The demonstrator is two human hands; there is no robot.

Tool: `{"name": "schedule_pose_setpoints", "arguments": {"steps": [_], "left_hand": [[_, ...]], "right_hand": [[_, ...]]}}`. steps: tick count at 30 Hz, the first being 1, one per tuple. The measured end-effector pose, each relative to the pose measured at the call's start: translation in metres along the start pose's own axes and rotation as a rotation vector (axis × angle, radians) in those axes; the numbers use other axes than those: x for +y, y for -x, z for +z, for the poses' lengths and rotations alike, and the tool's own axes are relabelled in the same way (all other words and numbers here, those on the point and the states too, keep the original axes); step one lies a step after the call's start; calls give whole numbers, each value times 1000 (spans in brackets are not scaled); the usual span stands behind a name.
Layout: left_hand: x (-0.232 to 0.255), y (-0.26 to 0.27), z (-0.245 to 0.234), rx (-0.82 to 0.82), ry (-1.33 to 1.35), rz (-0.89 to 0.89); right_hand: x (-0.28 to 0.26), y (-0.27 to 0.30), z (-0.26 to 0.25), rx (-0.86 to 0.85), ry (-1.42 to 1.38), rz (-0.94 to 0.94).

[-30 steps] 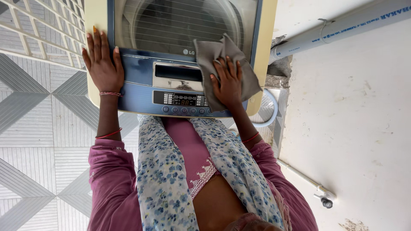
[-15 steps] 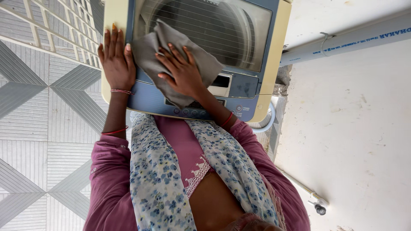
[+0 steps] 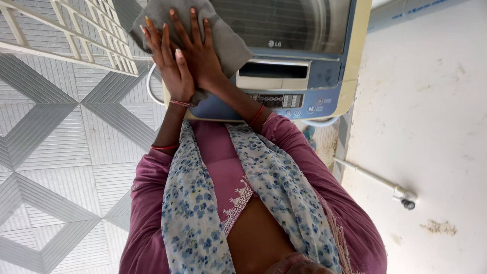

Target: The person cleans the exterior and lid of a washing machine by wiping it with a cloth.

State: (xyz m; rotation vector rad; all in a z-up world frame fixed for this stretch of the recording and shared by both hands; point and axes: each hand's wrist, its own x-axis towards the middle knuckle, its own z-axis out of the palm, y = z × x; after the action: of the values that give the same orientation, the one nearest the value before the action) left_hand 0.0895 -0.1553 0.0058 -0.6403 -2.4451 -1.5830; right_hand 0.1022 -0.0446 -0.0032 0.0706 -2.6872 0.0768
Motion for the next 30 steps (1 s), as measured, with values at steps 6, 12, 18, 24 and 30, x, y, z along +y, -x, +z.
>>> {"name": "schedule_pose_setpoints", "arguments": {"steps": [6,12,18,24,30], "left_hand": [[-5,9,-19,-64,171,68],[9,24,-49,-331,-104,2],[27,29,-42,-561,-295,179],[50,48,-12,-669,-194,335],[68,61,10,-759,-367,491]], "right_hand": [[-41,38,-38,-206,5,161],[-90,114,-77,-373,-27,144],[-66,163,-79,-285,20,165],[-28,149,-97,-258,101,452],[39,158,-123,-254,84,601]]}}
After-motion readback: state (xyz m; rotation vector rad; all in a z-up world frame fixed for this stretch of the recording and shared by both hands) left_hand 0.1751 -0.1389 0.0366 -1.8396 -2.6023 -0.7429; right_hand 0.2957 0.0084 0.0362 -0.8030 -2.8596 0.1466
